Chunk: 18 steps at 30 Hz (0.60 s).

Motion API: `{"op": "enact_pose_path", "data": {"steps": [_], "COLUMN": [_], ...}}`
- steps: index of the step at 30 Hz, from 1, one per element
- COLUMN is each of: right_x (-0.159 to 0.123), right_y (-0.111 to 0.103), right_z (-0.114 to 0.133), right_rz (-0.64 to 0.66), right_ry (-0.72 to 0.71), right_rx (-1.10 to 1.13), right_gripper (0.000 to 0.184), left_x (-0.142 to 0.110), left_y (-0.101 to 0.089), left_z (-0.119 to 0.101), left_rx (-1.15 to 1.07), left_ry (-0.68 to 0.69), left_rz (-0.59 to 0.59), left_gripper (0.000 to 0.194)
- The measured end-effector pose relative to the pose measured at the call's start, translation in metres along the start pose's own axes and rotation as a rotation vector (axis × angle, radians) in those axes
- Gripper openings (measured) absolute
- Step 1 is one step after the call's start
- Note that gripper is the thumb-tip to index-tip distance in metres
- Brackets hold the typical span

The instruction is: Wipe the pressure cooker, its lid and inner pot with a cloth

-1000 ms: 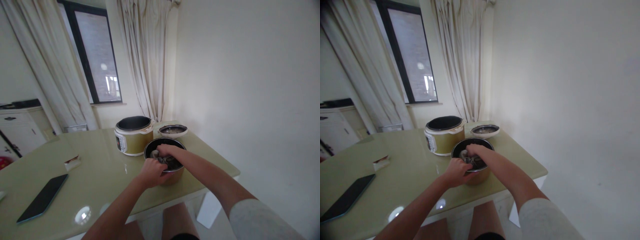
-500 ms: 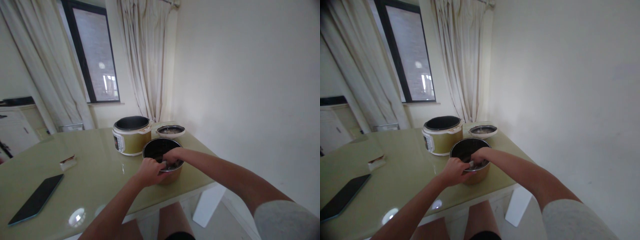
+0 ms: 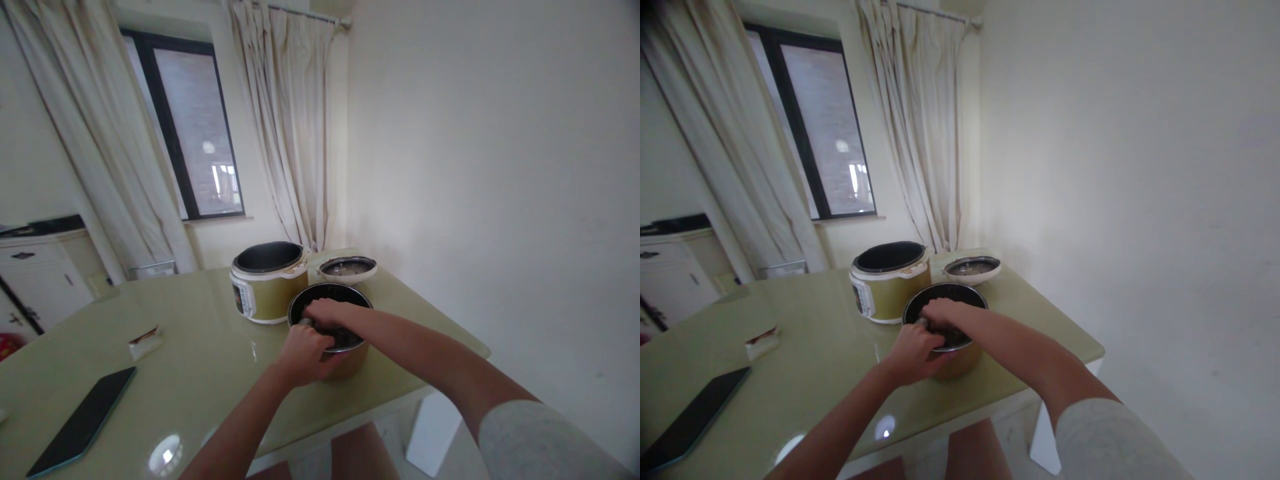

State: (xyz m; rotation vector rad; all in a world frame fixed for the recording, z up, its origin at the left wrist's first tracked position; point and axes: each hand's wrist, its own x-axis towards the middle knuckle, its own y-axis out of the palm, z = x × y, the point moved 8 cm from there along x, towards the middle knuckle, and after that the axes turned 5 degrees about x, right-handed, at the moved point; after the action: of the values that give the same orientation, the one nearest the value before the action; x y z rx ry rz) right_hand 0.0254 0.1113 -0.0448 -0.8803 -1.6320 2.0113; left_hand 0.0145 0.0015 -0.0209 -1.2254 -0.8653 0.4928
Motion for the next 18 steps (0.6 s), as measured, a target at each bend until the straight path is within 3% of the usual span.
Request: {"op": "enact_pose_path", "data": {"steps": [3, 6, 8, 10, 13, 18], "right_x": [-0.005, -0.023, -0.042, -0.066, -0.104, -0.135], "right_y": [0.006, 0.008, 0.004, -0.003, -0.016, -0.037], "right_z": [0.011, 0.007, -0.010, -0.035, -0.061, -0.050], "right_rz": [0.060, 0.107, 0.119, 0.114, 0.087, -0.062], "right_ry": [-0.111, -0.194, -0.157, -0.037, 0.083, -0.001], "right_rx": [0.147, 0.357, 0.621, 0.898, 1.174, 1.453], "right_gripper": [0.036, 0.025, 0.018, 0.021, 0.034, 0.042], "left_x": [-0.002, -0.010, -0.017, -0.024, -0.029, -0.019], "left_y": [-0.004, -0.015, -0.023, -0.027, -0.024, -0.004], "left_z": [-0.004, -0.005, 0.006, 0.023, 0.039, 0.030], "left_rx": [-0.040, -0.139, -0.214, -0.289, -0.342, -0.217], "left_ry": [0.064, 0.106, 0.044, -0.027, -0.029, -0.013], "left_rz": [-0.066, -0.198, -0.288, -0.343, -0.296, -0.132], "left_gripper": [0.043, 0.036, 0.039, 0.056, 0.075, 0.059]}}
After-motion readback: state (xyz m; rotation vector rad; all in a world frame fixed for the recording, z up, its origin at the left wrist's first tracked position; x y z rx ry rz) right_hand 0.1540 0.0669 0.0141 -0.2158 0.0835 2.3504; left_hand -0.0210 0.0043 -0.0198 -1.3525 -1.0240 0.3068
